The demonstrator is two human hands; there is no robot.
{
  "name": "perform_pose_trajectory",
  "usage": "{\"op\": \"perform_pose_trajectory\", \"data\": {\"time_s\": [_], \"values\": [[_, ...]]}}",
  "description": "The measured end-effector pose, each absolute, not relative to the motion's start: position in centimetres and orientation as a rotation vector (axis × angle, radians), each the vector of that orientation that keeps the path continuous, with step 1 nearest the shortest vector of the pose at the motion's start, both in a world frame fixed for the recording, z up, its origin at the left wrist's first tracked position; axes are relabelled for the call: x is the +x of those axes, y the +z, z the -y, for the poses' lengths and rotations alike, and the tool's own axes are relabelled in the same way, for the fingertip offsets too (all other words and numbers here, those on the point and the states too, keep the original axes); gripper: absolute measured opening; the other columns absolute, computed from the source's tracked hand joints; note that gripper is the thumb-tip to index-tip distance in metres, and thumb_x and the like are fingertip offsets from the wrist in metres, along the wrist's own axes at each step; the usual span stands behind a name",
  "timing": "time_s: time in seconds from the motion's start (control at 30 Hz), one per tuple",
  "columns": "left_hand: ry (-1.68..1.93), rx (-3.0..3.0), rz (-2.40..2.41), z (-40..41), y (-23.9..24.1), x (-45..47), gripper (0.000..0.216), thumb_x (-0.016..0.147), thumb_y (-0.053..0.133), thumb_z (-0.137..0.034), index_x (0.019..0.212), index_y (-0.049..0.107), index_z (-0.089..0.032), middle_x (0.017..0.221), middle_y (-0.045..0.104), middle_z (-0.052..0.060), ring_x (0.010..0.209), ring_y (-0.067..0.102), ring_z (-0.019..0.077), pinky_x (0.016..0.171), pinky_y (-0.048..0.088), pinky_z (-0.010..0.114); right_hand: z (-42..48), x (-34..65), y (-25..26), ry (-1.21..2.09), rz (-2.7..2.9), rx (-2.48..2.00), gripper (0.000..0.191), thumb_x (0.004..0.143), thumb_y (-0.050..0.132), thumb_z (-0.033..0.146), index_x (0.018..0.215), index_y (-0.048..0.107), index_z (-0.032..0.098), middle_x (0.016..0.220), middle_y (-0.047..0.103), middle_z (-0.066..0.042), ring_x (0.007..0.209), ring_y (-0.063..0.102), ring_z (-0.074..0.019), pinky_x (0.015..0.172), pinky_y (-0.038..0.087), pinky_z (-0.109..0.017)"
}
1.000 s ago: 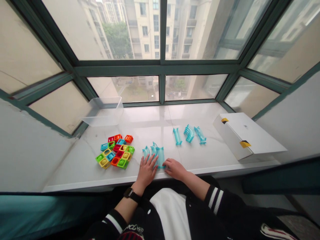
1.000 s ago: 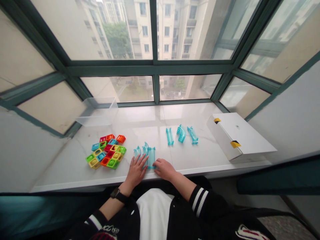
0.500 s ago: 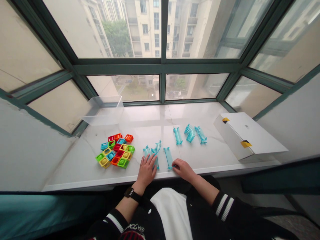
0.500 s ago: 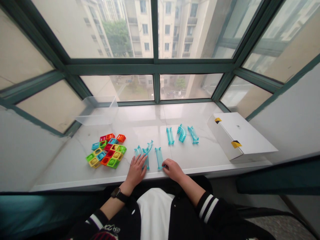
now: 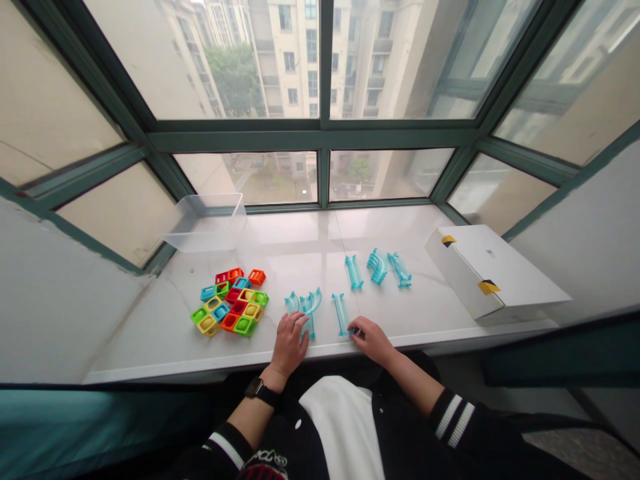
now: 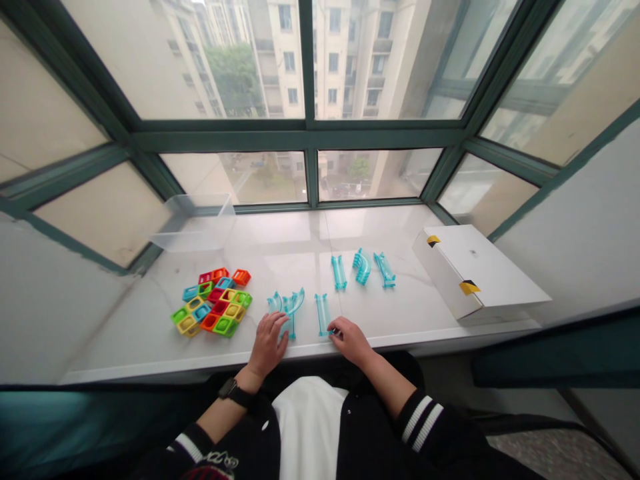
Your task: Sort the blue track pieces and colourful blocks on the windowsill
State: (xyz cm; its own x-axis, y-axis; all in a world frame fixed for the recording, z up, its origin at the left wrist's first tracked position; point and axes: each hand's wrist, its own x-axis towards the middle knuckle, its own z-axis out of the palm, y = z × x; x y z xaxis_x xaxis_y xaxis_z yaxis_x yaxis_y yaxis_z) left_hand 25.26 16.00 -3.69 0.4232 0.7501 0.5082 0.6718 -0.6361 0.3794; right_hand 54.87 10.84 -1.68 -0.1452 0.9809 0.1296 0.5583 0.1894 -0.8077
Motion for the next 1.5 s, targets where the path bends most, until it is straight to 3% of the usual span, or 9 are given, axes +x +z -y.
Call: {"op": "perform_pose_trajectory", "data": {"time_s": [0.2, 0.4, 0.73, 0.87, 1.07, 1.27, 1.5], "values": [[1.121, 2.382, -1.26, -15.6, -1.2, 25.9, 0.033, 0.097, 0.058, -0.02, 0.129, 0.064, -0.024, 0.133, 0.067, 0.012, 0.135, 0.057, 0.0294, 0.123, 0.038, 0.057, -11.0, 55.0, -0.6, 0.762, 1.754, -1.395, 0.014, 0.089, 0.061, 0.014, 0.097, 0.068, 0.024, 0.096, 0.067, -0.003, 0.08, 0.065, -0.0169, 0.076, 0.056, -0.031], [0.92, 2.008, -1.011, -14.9, 2.3, 28.7, 0.02, 0.101, 0.057, -0.034, 0.114, 0.068, -0.023, 0.113, 0.071, 0.008, 0.102, 0.071, 0.0214, 0.095, 0.059, 0.039, -11.1, 54.7, 0.8, 0.705, 1.734, -1.367, 0.013, 0.091, 0.062, 0.014, 0.097, 0.067, 0.024, 0.094, 0.067, -0.002, 0.079, 0.066, -0.0168, 0.075, 0.056, -0.03], [0.658, 1.316, -1.048, -15.0, 0.6, 34.3, 0.049, 0.085, 0.072, -0.061, 0.106, 0.067, -0.017, 0.093, 0.072, 0.008, 0.079, 0.073, 0.0207, 0.062, 0.062, 0.032, -11.0, 54.6, 1.6, 0.64, 1.781, -1.307, 0.017, 0.093, 0.06, 0.011, 0.101, 0.067, 0.025, 0.096, 0.066, -0.003, 0.082, 0.065, -0.0174, 0.078, 0.057, -0.032], [0.689, 1.229, -1.041, -15.0, 0.0, 35.2, 0.052, 0.079, 0.078, -0.063, 0.101, 0.067, -0.017, 0.091, 0.07, 0.007, 0.076, 0.071, 0.0189, 0.061, 0.062, 0.031, -11.0, 55.0, 1.1, 0.622, 1.773, -1.305, 0.019, 0.095, 0.059, 0.012, 0.105, 0.069, 0.025, 0.1, 0.067, -0.004, 0.084, 0.066, -0.018, 0.08, 0.057, -0.033], [0.699, 1.239, -1.047, -15.9, 0.0, 36.1, 0.046, 0.083, 0.075, -0.059, 0.102, 0.067, -0.017, 0.083, 0.068, 0.003, 0.076, 0.069, 0.0166, 0.065, 0.061, 0.029, -11.3, 55.5, 0.6, 0.572, 1.724, -1.318, 0.025, 0.099, 0.055, 0.015, 0.113, 0.071, 0.027, 0.106, 0.07, -0.007, 0.098, 0.068, -0.0216, 0.09, 0.057, -0.037], [0.679, 1.33, -1.038, -17.9, 0.5, 37.8, 0.041, 0.087, 0.07, -0.057, 0.102, 0.066, -0.018, 0.082, 0.068, 0.003, 0.076, 0.068, 0.0173, 0.066, 0.061, 0.031, -12.4, 56.1, 1.6, 0.539, 1.653, -1.405, 0.025, 0.097, 0.057, 0.017, 0.114, 0.073, 0.026, 0.107, 0.071, -0.008, 0.093, 0.069, -0.0224, 0.089, 0.059, -0.039], [0.799, 1.526, -1.106, -20.3, 1.7, 39.6, 0.036, 0.094, 0.067, -0.04, 0.125, 0.065, -0.02, 0.124, 0.071, 0.013, 0.096, 0.072, 0.0199, 0.082, 0.062, 0.035, -15.7, 57.9, 1.9, 0.406, 1.561, -1.529, 0.026, 0.096, 0.055, 0.019, 0.114, 0.073, 0.023, 0.105, 0.072, -0.008, 0.087, 0.068, -0.0216, 0.087, 0.058, -0.037]]}}
